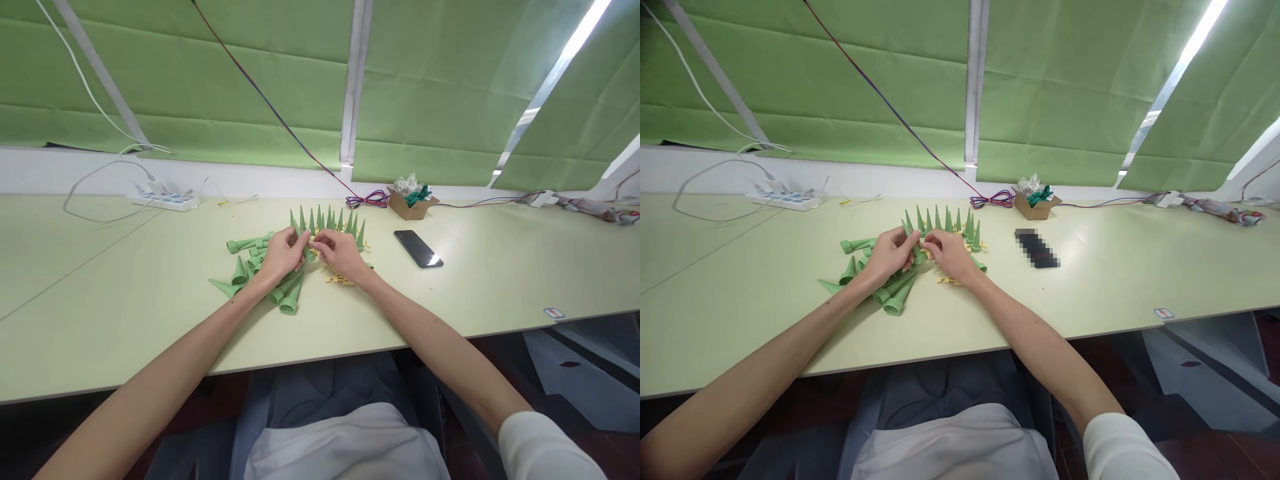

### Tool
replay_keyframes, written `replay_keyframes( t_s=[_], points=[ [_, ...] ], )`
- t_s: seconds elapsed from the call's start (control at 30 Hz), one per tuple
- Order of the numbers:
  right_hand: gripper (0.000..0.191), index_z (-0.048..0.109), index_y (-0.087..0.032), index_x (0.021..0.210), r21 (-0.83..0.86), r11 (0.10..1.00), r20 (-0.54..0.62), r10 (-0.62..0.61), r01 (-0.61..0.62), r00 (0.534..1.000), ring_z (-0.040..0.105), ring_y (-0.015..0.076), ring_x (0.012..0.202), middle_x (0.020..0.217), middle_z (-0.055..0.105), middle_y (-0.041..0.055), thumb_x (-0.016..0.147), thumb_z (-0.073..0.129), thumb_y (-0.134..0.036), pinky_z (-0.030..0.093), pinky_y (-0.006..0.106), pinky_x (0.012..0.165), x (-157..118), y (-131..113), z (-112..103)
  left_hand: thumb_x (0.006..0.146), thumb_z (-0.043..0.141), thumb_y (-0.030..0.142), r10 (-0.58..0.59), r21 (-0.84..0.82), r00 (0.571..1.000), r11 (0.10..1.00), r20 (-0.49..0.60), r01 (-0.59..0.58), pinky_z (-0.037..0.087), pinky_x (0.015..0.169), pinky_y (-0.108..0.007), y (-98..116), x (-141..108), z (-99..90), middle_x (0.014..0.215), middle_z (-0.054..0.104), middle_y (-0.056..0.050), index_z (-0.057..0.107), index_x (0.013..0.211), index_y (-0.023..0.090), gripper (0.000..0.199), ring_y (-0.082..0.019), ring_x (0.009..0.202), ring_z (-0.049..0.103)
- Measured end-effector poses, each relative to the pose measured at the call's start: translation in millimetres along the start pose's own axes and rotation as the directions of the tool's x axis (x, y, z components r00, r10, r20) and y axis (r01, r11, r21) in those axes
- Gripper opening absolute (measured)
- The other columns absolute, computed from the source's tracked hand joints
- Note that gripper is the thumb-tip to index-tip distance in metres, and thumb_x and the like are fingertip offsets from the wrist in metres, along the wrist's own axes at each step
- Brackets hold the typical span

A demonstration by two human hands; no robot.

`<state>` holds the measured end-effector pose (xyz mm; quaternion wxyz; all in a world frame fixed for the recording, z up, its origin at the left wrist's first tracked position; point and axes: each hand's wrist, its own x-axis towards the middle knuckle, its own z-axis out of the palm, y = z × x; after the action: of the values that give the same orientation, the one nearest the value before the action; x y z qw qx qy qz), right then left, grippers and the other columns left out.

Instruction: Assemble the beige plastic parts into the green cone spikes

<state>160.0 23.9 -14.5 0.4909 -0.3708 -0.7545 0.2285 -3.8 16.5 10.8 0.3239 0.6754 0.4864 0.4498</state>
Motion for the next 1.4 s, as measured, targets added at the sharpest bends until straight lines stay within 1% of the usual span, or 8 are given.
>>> replay_keyframes(
  t_s=[0.3, 0.57, 0.7, 0.77, 0.87, 1.07, 1.17, 1.4],
  points=[
    [0.020, 0.063, -0.019, 0.077, -0.047, 0.998, -0.007, 0.040, -0.040, 0.999, 0.053, 0.0119, 0.052, 0.055, 0.057, -0.0037, 0.092, 0.057, -0.031, 0.043, 0.026, 0.062, -1.2, -1.0, -1.0, 0.093, 0.057, 0.047, 0.043, 0.010, 0.999, 0.999, 0.024, -0.043, 0.030, 0.038, -0.024, 0.0, -1.2, 0.6, 0.043, 0.048, 0.006, 0.038, 0.069, 0.022, 0.039, -0.010, 0.031, 0.042],
    [0.027, 0.060, -0.019, 0.074, -0.059, 0.998, 0.007, 0.034, -0.034, 0.999, 0.052, 0.0112, 0.050, 0.056, 0.057, -0.0034, 0.096, 0.053, -0.035, 0.043, 0.026, 0.062, -1.0, 1.8, -0.7, 0.092, 0.057, 0.050, 0.053, 0.016, 0.998, 0.998, 0.036, -0.054, 0.031, 0.038, -0.026, -2.6, 0.2, 1.3, 0.042, 0.048, 0.006, 0.040, 0.069, 0.022, 0.039, -0.011, 0.030, 0.044],
    [0.032, 0.058, -0.020, 0.074, -0.075, 0.997, -0.017, 0.010, -0.011, 1.000, 0.052, 0.0121, 0.054, 0.060, 0.058, -0.0019, 0.099, 0.048, -0.038, 0.042, 0.027, 0.062, -1.2, 0.7, 0.8, 0.092, 0.058, 0.048, 0.038, 0.004, 0.999, 0.999, 0.015, -0.039, 0.033, 0.038, -0.026, -1.5, 1.6, 1.4, 0.042, 0.051, 0.005, 0.040, 0.069, 0.022, 0.039, -0.011, 0.030, 0.045],
    [0.030, 0.059, -0.020, 0.078, -0.076, 0.997, -0.030, -0.009, 0.007, 1.000, 0.053, 0.0127, 0.058, 0.066, 0.061, -0.0004, 0.099, 0.046, -0.037, 0.042, 0.027, 0.063, -1.5, -1.5, 1.2, 0.092, 0.058, 0.045, 0.026, -0.009, 0.999, 1.000, -0.019, -0.026, 0.034, 0.037, -0.025, -1.4, 3.3, 0.5, 0.042, 0.051, 0.005, 0.042, 0.068, 0.022, 0.038, -0.011, 0.030, 0.046],
    [0.023, 0.061, -0.020, 0.089, -0.081, 0.996, -0.013, -0.030, 0.029, 0.999, 0.055, 0.0139, 0.064, 0.075, 0.064, 0.0015, 0.099, 0.047, -0.034, 0.043, 0.028, 0.065, -2.0, -4.9, 1.2, 0.093, 0.057, 0.042, 0.015, -0.051, 0.997, 0.999, -0.071, -0.019, 0.035, 0.038, -0.025, -1.7, 5.6, -1.8, 0.042, 0.051, 0.006, 0.049, 0.071, 0.020, 0.032, -0.011, 0.030, 0.046],
    [0.016, 0.064, -0.020, 0.098, -0.070, 0.996, 0.033, -0.044, 0.047, 0.998, 0.058, 0.0152, 0.068, 0.079, 0.067, 0.0027, 0.096, 0.050, -0.028, 0.047, 0.029, 0.070, -1.8, -5.2, 1.5, 0.095, 0.056, 0.038, -0.010, -0.077, 0.995, 0.997, -0.104, 0.002, 0.036, 0.039, -0.025, 0.3, 5.2, -4.8, 0.042, 0.051, 0.005, 0.054, 0.073, 0.019, 0.029, -0.011, 0.030, 0.046],
    [0.012, 0.063, -0.019, 0.097, -0.046, 0.998, 0.036, -0.051, 0.053, 0.998, 0.059, 0.0150, 0.069, 0.079, 0.067, 0.0025, 0.093, 0.054, -0.025, 0.047, 0.028, 0.070, -1.2, -3.8, 1.8, 0.094, 0.056, 0.038, -0.012, -0.074, 0.994, 0.997, -0.104, 0.004, 0.036, 0.039, -0.024, 0.5, 5.1, -4.3, 0.042, 0.051, 0.005, 0.054, 0.072, 0.019, 0.029, -0.011, 0.030, 0.046],
    [0.009, 0.060, -0.020, 0.085, -0.012, 1.000, 0.050, -0.020, 0.020, 0.999, 0.054, 0.0133, 0.061, 0.065, 0.059, -0.0021, 0.090, 0.057, -0.027, 0.043, 0.027, 0.064, -1.7, 1.0, 1.3, 0.093, 0.056, 0.042, 0.009, -0.038, 0.996, 0.999, -0.085, -0.012, 0.034, 0.038, -0.024, -1.9, 4.1, -1.3, 0.042, 0.051, 0.006, 0.049, 0.070, 0.020, 0.032, -0.011, 0.029, 0.044]
  ],
)
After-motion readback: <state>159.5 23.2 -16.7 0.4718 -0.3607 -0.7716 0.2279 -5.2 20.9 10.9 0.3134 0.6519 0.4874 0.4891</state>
